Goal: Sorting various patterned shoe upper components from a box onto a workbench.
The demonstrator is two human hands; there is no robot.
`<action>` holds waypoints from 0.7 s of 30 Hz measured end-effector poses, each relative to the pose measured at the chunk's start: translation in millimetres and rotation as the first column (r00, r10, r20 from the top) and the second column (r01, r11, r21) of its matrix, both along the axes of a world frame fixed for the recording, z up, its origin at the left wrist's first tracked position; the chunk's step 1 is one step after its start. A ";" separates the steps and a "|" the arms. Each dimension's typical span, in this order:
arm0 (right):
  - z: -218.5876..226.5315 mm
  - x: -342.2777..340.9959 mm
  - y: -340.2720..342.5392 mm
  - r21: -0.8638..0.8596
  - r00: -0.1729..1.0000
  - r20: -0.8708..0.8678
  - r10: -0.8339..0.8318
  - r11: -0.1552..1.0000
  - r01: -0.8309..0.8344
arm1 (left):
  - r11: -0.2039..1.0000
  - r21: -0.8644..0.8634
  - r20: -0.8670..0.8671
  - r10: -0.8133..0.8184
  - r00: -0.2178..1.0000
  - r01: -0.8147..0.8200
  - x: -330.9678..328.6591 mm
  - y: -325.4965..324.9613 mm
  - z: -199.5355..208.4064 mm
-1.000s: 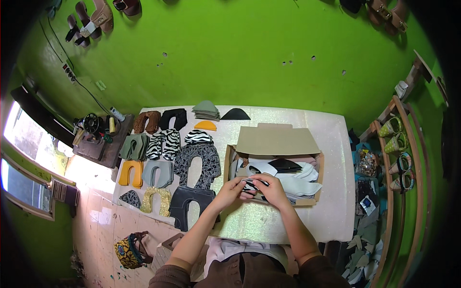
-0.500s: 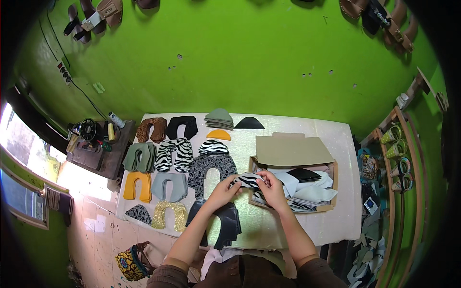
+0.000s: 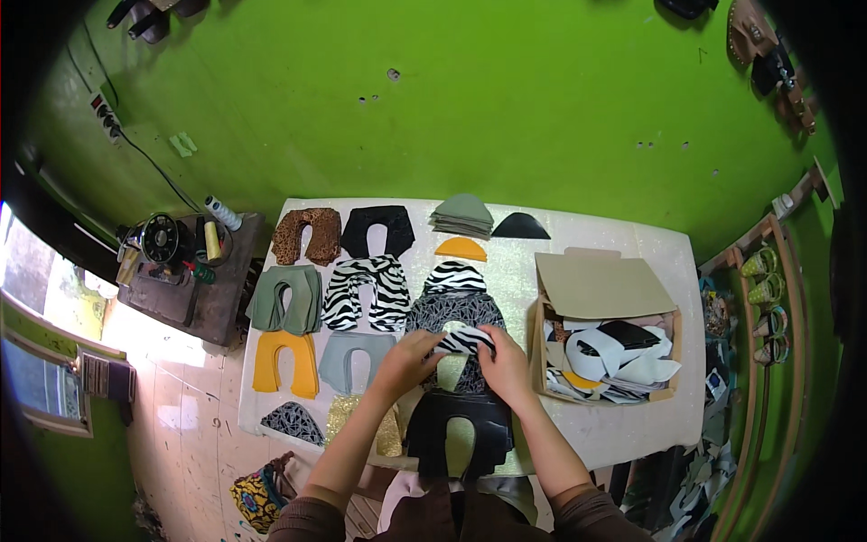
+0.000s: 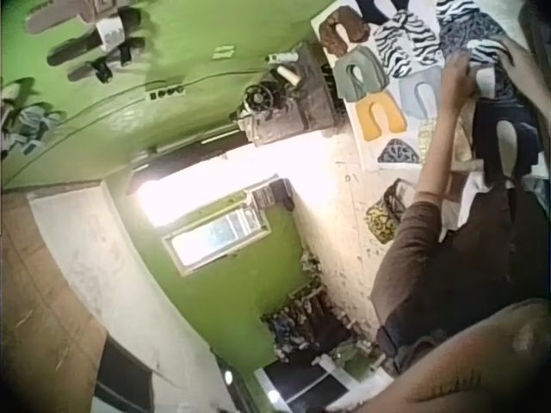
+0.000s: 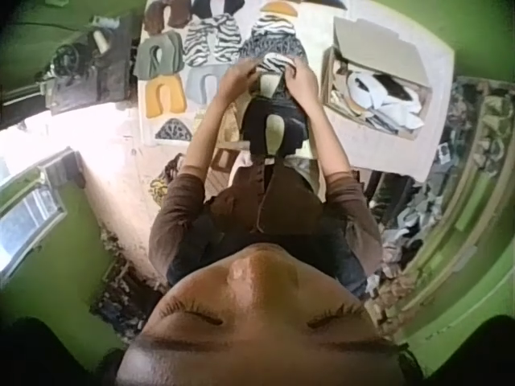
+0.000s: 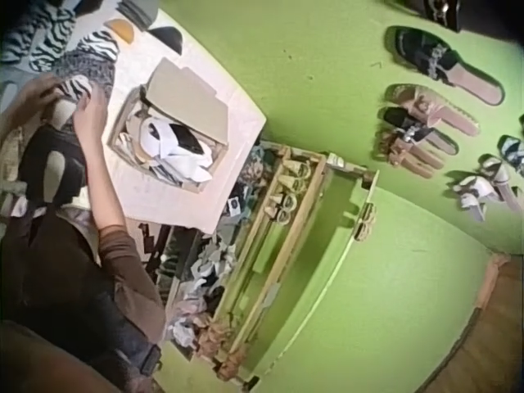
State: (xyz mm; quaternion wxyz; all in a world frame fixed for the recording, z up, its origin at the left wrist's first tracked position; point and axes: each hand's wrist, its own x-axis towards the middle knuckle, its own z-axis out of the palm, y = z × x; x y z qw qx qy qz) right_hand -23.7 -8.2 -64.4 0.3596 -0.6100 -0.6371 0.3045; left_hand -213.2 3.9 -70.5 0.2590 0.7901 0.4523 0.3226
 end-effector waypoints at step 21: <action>-44.8 -29.7 111.9 0.266 0.942 0.256 -0.215 0.953 0.145 | 0.971 0.179 -0.249 0.203 0.947 -0.161 -1.2 106.5 -35.2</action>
